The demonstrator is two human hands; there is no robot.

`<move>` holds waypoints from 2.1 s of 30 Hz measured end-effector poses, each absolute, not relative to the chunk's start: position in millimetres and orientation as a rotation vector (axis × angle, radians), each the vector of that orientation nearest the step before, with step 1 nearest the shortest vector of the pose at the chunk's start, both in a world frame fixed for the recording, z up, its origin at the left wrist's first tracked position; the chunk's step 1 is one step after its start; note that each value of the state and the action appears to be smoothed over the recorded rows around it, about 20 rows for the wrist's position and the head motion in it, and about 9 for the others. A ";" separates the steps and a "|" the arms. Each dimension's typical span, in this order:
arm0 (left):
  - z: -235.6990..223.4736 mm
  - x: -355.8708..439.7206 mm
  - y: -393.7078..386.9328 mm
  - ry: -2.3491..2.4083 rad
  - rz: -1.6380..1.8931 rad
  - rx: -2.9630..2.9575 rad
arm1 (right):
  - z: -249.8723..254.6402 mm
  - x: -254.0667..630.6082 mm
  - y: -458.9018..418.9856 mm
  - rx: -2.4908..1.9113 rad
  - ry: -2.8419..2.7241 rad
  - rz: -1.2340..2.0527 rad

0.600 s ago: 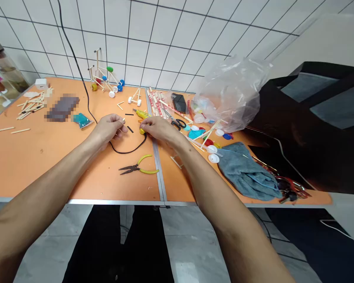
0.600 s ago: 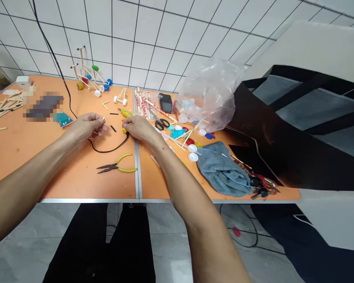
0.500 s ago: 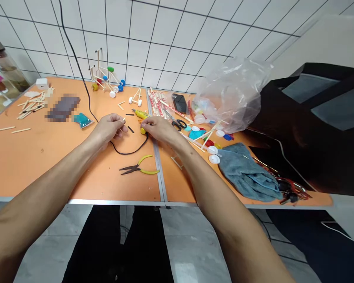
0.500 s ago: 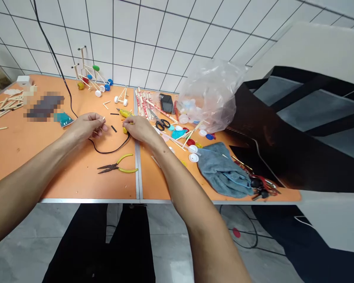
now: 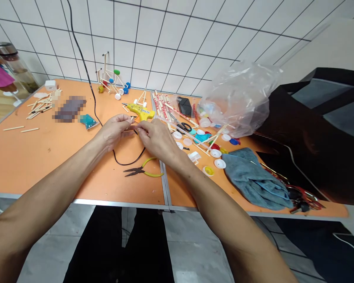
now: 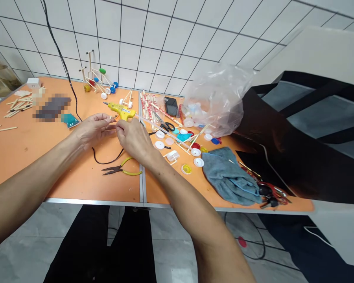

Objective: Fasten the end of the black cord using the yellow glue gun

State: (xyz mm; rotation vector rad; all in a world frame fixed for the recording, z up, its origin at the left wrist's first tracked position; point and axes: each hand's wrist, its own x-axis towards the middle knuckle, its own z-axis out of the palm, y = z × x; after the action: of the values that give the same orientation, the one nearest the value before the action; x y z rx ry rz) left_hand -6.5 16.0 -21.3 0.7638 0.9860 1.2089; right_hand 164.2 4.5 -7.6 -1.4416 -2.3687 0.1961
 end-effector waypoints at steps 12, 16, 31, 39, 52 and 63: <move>-26.2 -7.8 18.8 0.851 1.311 0.811 | -6.7 146.4 -20.5 -1.525 -2.488 0.080; -28.2 -8.0 19.0 0.852 1.365 0.821 | -16.9 150.8 -12.9 -1.329 -2.386 0.151; -30.7 1.3 10.4 0.770 1.458 0.852 | -14.3 152.0 7.5 -1.064 -1.364 1.480; -22.5 2.6 3.4 0.745 1.357 0.925 | -18.4 153.1 10.9 -1.014 -1.486 1.338; -25.6 -5.3 5.9 0.745 1.414 0.842 | -19.8 157.3 14.4 -0.942 -1.521 0.974; -17.5 -7.9 12.7 0.988 1.449 0.728 | -16.9 166.2 18.6 -1.010 -1.506 0.932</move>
State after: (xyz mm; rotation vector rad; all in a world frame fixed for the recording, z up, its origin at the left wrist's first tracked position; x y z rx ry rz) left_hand -7.9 12.7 -17.5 0.7284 0.9880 1.4492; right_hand 166.2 18.6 -16.9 -1.0098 -1.5056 0.9316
